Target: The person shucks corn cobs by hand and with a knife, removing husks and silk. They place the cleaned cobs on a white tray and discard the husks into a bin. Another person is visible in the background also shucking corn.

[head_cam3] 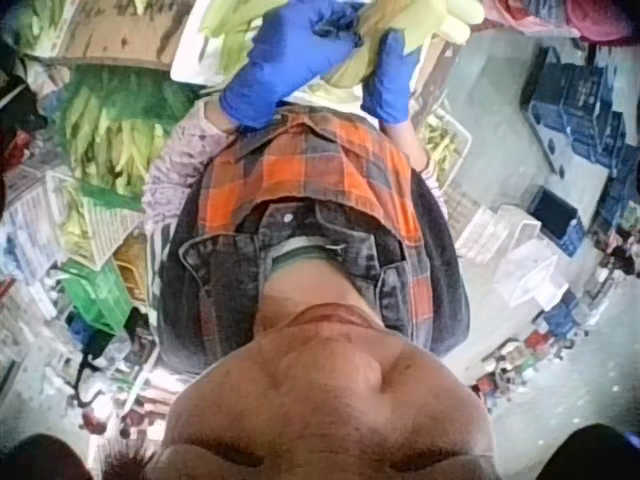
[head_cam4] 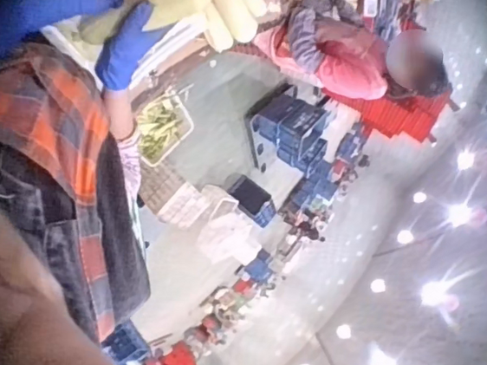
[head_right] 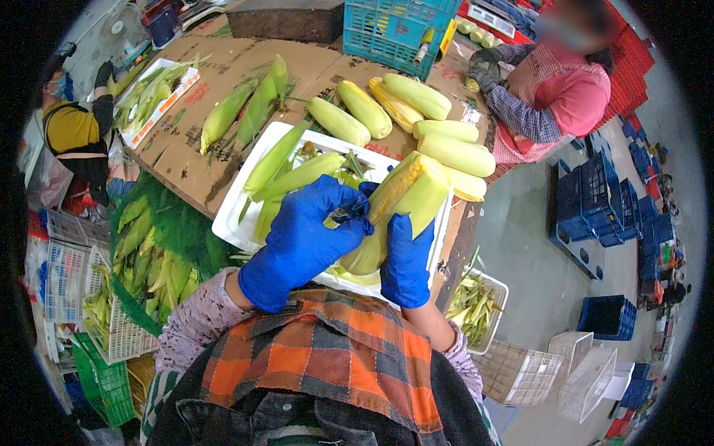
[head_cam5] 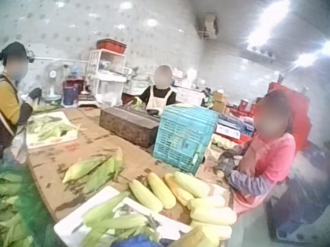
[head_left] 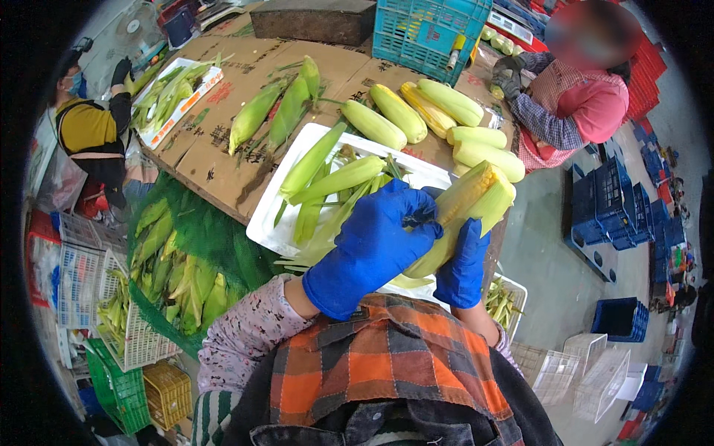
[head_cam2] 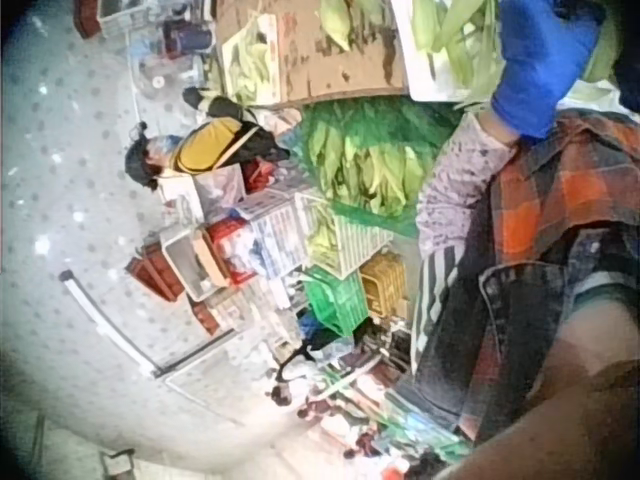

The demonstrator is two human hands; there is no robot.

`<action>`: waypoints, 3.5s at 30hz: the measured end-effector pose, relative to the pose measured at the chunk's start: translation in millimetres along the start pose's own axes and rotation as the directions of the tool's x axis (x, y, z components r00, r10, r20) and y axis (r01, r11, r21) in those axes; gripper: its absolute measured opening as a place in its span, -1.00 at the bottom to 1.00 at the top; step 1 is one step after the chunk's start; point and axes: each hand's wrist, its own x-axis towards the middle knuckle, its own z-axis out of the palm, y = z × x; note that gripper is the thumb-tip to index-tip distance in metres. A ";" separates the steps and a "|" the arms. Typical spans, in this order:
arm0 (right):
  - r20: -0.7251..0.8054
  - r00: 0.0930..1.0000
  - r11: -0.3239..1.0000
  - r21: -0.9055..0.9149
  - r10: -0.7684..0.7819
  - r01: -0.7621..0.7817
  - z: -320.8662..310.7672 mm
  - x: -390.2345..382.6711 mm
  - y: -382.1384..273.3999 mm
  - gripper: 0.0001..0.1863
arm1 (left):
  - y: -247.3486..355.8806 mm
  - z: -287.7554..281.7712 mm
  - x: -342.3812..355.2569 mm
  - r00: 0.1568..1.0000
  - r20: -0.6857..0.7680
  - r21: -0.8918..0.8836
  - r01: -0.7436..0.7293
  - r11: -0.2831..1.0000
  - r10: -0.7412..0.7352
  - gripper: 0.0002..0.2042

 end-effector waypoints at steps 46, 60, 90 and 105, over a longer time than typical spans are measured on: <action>-0.135 0.989 0.993 -0.103 -0.066 0.052 11.1 -12.9 -8.3 -0.29 | 3.2 -4.2 -1.0 0.995 0.011 0.161 -0.098 0.982 0.097 -0.80; -0.130 0.990 0.998 -0.009 0.058 -0.059 -5.3 -25.4 7.8 -0.16 | 0.7 -16.1 7.4 0.978 0.184 -0.353 0.157 0.922 -0.096 -0.82; 0.324 0.855 0.635 0.574 0.405 -0.518 -16.2 43.1 -9.5 -0.35 | -5.6 -14.5 37.5 0.826 0.166 0.321 -0.561 0.763 0.538 -0.64; 0.384 0.787 0.617 0.488 0.483 -0.617 -43.4 47.1 32.5 -0.50 | -34.1 -9.4 28.4 0.604 0.601 0.332 -0.784 0.525 0.523 -0.88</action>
